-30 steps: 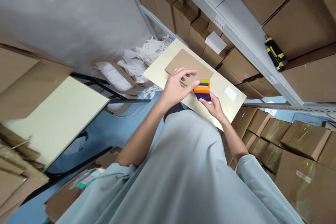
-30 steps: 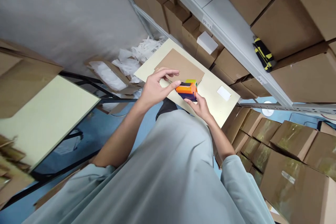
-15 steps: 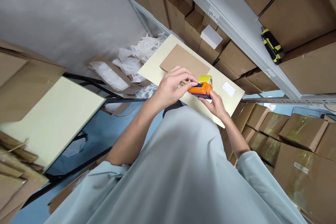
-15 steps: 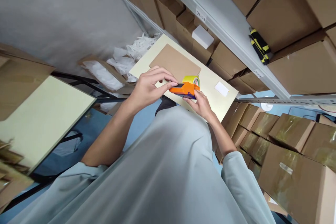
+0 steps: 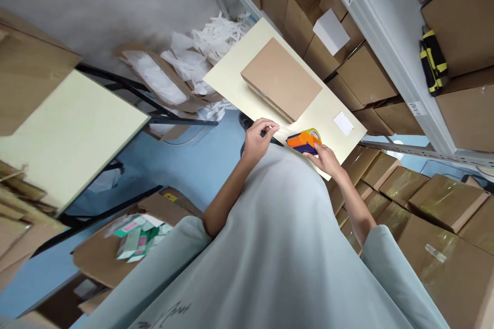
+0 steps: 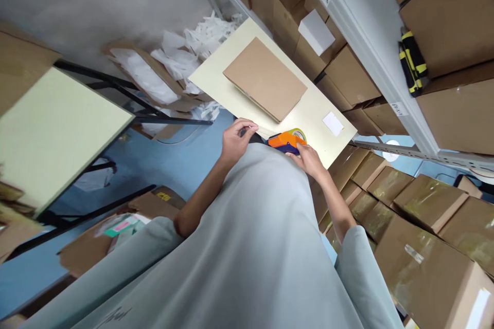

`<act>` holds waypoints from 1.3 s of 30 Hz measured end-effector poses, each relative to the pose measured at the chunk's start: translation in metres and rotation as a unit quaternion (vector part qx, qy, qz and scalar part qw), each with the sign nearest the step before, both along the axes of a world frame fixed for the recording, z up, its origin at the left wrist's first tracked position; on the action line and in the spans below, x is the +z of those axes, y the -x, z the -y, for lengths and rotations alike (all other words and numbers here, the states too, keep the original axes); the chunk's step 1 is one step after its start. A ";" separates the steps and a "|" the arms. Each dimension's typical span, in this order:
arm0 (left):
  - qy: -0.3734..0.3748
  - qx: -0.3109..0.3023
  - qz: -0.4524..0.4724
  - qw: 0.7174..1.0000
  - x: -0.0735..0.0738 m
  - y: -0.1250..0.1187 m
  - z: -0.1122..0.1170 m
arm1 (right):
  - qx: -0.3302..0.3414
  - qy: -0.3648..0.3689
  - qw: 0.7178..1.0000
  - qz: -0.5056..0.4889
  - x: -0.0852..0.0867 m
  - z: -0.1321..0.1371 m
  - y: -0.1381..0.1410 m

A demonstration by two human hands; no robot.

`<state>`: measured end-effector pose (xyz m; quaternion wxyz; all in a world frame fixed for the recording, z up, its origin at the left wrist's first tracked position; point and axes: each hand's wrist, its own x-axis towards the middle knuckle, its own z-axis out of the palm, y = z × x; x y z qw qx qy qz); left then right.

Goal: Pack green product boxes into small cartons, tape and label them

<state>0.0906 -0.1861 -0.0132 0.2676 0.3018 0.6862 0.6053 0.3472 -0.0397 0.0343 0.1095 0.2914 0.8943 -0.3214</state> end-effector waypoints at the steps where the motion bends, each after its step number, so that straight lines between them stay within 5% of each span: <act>1: 0.009 0.013 0.017 1.000 -0.012 -0.002 0.004 | -0.004 0.008 1.000 0.021 -0.006 -0.001 -0.007; 6: 0.032 0.003 0.088 0.996 -0.068 -0.001 0.003 | -0.003 0.024 0.993 0.116 -0.032 -0.012 -0.023; 11: 0.068 -0.001 0.125 0.990 -0.118 0.006 -0.025 | -0.025 -0.058 0.982 0.177 -0.072 -0.013 -0.006; 15: 0.049 0.031 0.140 0.988 -0.145 0.011 -0.047 | -0.055 -0.122 0.969 0.208 -0.101 -0.003 0.011; 20: 0.036 0.075 0.198 0.977 -0.164 0.006 -0.066 | -0.057 -0.153 0.959 0.231 -0.118 0.003 0.025; 25: 0.024 0.168 0.267 0.949 -0.163 -0.009 -0.084 | -0.067 -0.179 0.952 0.240 -0.124 0.008 0.031; 32: 0.022 0.358 0.400 0.843 -0.138 -0.021 -0.095 | -0.093 -0.162 0.957 0.220 -0.125 0.015 0.028; 35: 0.023 0.332 0.466 0.820 -0.113 -0.033 -0.101 | -0.106 -0.156 0.961 0.204 -0.124 0.017 0.023; 39: 0.019 0.223 0.449 0.865 -0.081 -0.054 -0.127 | -0.126 -0.162 0.962 0.183 -0.119 0.020 0.021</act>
